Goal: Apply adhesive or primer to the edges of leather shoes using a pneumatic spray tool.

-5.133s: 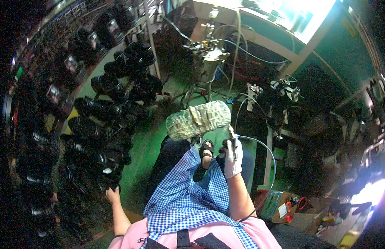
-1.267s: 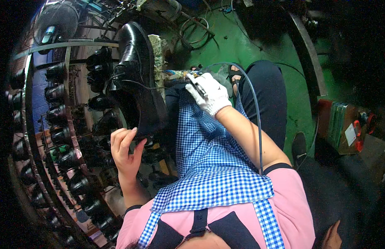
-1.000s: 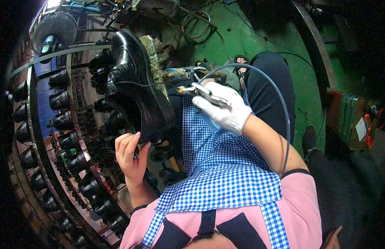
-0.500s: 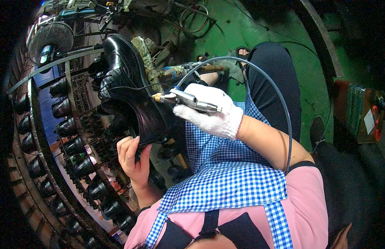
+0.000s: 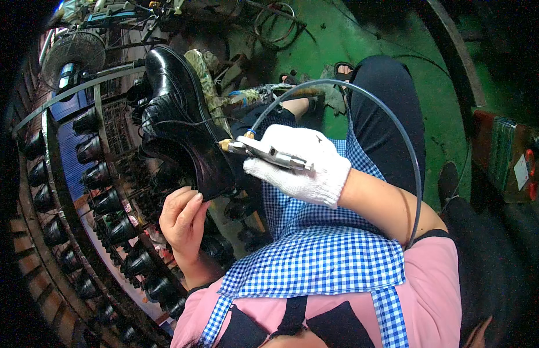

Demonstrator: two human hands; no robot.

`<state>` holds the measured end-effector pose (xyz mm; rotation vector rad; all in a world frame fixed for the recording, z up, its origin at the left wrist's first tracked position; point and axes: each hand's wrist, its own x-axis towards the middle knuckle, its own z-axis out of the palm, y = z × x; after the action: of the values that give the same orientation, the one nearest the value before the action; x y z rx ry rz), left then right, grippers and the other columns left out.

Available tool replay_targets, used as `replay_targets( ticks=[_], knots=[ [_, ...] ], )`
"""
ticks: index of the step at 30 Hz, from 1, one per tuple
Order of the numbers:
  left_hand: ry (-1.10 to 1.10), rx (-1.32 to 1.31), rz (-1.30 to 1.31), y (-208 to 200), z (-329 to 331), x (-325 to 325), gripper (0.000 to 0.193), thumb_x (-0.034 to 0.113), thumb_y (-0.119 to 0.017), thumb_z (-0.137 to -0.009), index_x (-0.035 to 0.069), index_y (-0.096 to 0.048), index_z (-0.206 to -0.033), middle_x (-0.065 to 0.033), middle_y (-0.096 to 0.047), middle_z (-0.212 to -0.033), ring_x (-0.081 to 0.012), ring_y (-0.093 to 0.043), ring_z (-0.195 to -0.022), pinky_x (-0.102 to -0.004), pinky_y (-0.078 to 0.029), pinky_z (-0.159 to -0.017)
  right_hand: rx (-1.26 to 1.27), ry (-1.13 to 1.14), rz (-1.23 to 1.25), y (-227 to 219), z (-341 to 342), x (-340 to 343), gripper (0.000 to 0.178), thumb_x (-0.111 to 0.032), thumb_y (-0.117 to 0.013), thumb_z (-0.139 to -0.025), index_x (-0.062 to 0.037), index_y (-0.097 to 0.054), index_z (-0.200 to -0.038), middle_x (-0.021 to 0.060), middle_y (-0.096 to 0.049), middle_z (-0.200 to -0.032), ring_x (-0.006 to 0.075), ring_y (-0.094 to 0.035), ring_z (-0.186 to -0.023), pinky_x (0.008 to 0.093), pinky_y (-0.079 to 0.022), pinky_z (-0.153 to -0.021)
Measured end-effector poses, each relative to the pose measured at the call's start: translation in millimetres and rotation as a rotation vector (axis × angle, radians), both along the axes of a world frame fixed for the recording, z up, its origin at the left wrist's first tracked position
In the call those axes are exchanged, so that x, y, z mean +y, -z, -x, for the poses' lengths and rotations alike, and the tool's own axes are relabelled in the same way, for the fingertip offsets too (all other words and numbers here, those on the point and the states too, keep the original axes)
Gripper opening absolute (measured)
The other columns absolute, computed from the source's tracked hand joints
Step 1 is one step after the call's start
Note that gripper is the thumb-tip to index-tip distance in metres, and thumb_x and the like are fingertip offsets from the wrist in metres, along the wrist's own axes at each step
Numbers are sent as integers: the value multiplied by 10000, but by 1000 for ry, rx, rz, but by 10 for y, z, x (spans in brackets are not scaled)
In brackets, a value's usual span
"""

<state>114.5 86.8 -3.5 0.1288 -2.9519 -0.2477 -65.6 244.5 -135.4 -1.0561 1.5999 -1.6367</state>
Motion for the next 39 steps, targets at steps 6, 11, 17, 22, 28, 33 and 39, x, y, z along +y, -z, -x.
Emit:
replay_targets(
  ticks=[6, 11, 17, 22, 28, 33, 39],
  knots=[
    [71, -53, 223, -156, 250, 41, 423, 35, -842, -633, 207, -734, -1004, -14, -628, -1001, -215, -583, -902, -349, -529, -783, 102, -56, -23, -9, 33, 218, 274, -367, -621, -924, -101, -669, -974, 118, -589, -784, 307, -614, -713, 399, -489, -618],
    [146, -137, 255, -240, 593, 41, 402, 163, -840, -661, 197, -705, -1039, -28, -637, -1191, -285, -567, -1199, -506, -442, -1046, 149, 48, 34, -11, 63, 384, 203, -209, -726, -844, -29, -640, -877, 111, -559, -739, 288, -582, -633, 363, -467, -571],
    [234, -163, 114, -206, 1059, 17, 409, 157, -805, -715, 94, -613, -1070, -90, -647, -1212, -336, -582, -1205, -535, -399, -1074, 150, 167, 67, -24, 131, 486, 168, -175, -712, -843, -25, -650, -885, 112, -567, -763, 282, -581, -640, 357, -463, -573],
    [193, -202, 153, -190, 1356, 40, 409, 149, -756, -764, 75, -605, -1138, -108, -599, -1158, -329, -592, -1115, -525, -432, -1026, 145, 273, 76, -31, 220, 419, 179, -164, -713, -842, -13, -657, -921, 113, -578, -785, 280, -587, -655, 354, -474, -586],
    [137, -150, 292, -136, 1668, -41, 305, 131, -692, -825, 95, -622, -1120, -120, -576, -1052, -309, -581, -919, -393, -494, -740, 207, 368, 22, -112, 416, 215, 187, -198, -727, -846, -44, -674, -938, 117, -611, -798, 290, -629, -692, 366, -514, -612],
    [90, -83, 444, -72, 1888, -231, 201, 183, -654, -883, 87, -594, -1049, -88, -578, -946, -270, -588, -839, -365, -503, -644, 231, 455, 76, -88, 557, -55, 189, -226, -717, -870, -51, -703, -941, 111, -619, -780, 269, -625, -640, 353, -507, -578],
    [-2, -96, 610, -58, 2050, -562, 199, 284, -598, -943, 88, -571, -922, -82, -575, -806, -266, -627, -735, -375, -528, -584, 247, 451, 87, -96, 619, -377, 226, -134, -718, -868, -15, -674, -1055, 84, -591, -754, 211, -587, -624, 307, -468, -584]
  ],
)
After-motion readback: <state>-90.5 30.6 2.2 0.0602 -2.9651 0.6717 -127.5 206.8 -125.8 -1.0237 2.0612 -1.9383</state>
